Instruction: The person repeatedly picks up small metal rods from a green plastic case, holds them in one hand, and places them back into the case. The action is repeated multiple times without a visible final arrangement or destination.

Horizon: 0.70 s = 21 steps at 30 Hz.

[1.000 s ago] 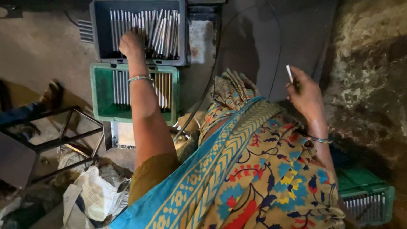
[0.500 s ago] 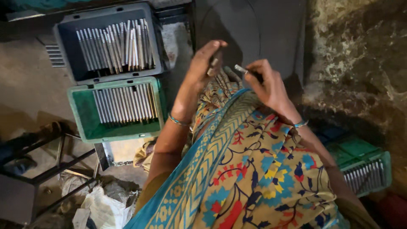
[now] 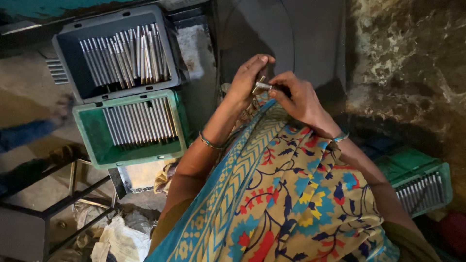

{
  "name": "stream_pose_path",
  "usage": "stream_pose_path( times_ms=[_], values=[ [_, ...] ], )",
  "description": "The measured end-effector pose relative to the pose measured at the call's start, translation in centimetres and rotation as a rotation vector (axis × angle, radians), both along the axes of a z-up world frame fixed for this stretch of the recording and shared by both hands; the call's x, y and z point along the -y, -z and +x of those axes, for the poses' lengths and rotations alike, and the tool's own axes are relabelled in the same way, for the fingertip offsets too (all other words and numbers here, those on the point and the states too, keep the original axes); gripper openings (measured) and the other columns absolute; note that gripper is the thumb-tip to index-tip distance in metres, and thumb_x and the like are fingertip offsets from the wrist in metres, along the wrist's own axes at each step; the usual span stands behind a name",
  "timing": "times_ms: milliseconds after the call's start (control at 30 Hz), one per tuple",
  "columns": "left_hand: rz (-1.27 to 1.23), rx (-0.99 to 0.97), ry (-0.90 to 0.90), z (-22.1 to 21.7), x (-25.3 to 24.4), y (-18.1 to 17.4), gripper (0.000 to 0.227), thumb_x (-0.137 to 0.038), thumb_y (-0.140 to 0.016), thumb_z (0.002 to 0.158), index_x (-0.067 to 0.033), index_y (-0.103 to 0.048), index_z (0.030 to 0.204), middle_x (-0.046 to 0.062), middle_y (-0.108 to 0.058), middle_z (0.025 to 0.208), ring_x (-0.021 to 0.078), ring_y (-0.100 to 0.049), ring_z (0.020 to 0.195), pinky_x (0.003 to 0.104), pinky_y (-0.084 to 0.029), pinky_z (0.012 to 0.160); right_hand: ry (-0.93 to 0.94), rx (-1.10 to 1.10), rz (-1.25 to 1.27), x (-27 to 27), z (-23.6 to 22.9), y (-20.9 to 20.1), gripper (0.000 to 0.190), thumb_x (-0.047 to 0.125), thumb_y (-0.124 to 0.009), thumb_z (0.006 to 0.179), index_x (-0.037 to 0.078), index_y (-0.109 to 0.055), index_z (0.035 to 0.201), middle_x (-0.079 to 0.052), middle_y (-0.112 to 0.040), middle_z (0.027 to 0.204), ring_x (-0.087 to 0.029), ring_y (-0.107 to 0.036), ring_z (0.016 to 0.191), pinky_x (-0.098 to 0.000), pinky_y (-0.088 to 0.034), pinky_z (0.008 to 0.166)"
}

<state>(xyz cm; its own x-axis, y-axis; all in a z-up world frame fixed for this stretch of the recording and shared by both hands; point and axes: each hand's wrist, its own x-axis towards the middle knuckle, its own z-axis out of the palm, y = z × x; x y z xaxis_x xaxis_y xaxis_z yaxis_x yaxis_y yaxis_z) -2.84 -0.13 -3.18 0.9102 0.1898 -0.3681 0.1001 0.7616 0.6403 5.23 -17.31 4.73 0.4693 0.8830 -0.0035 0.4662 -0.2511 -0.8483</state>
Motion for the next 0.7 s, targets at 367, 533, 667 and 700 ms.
stream_pose_path(
  times_ms=[367,533,667,700],
  values=[
    [0.159,0.023,-0.019,0.3,0.0,-1.2,0.024,-0.025,-0.055,0.110,-0.0060,-0.069,0.110,-0.007,-0.049,0.072,0.0030,-0.043,0.063,0.021,-0.034,0.056,-0.060,-0.030,-0.045,-0.2,0.1,0.2,0.017,0.016,-0.062,0.105,0.002,-0.061,0.115,-0.017,-0.065,0.080,-0.031,-0.065,0.068,-0.0402,-0.047,0.062],
    [0.333,0.028,0.049,0.6,-0.7,-1.6,0.025,-0.026,-0.055,0.110,-0.0065,-0.070,0.110,-0.009,-0.042,0.069,0.0018,-0.037,0.063,0.021,-0.029,0.055,-0.109,-0.181,-0.054,-0.3,0.1,0.8,0.018,0.020,-0.055,0.108,0.002,-0.060,0.109,-0.013,-0.066,0.085,-0.025,-0.067,0.073,-0.0372,-0.049,0.067],
    [0.339,0.035,0.093,0.9,-1.0,-2.3,0.025,-0.027,-0.056,0.109,-0.0059,-0.069,0.110,-0.009,-0.043,0.069,0.0024,-0.038,0.062,0.022,-0.029,0.055,-0.130,-0.262,0.036,-0.1,0.2,1.5,0.020,0.020,-0.052,0.109,0.002,-0.060,0.111,-0.008,-0.065,0.090,-0.018,-0.063,0.079,-0.0332,-0.050,0.072],
    [0.325,0.037,0.116,1.0,-1.0,-2.5,0.025,-0.027,-0.056,0.109,-0.0057,-0.069,0.110,-0.009,-0.043,0.069,0.0024,-0.038,0.062,0.022,-0.029,0.055,-0.137,-0.284,0.049,-0.1,0.2,1.7,0.021,0.020,-0.051,0.109,0.001,-0.060,0.111,-0.006,-0.064,0.090,-0.016,-0.061,0.080,-0.0319,-0.050,0.073]
  ],
)
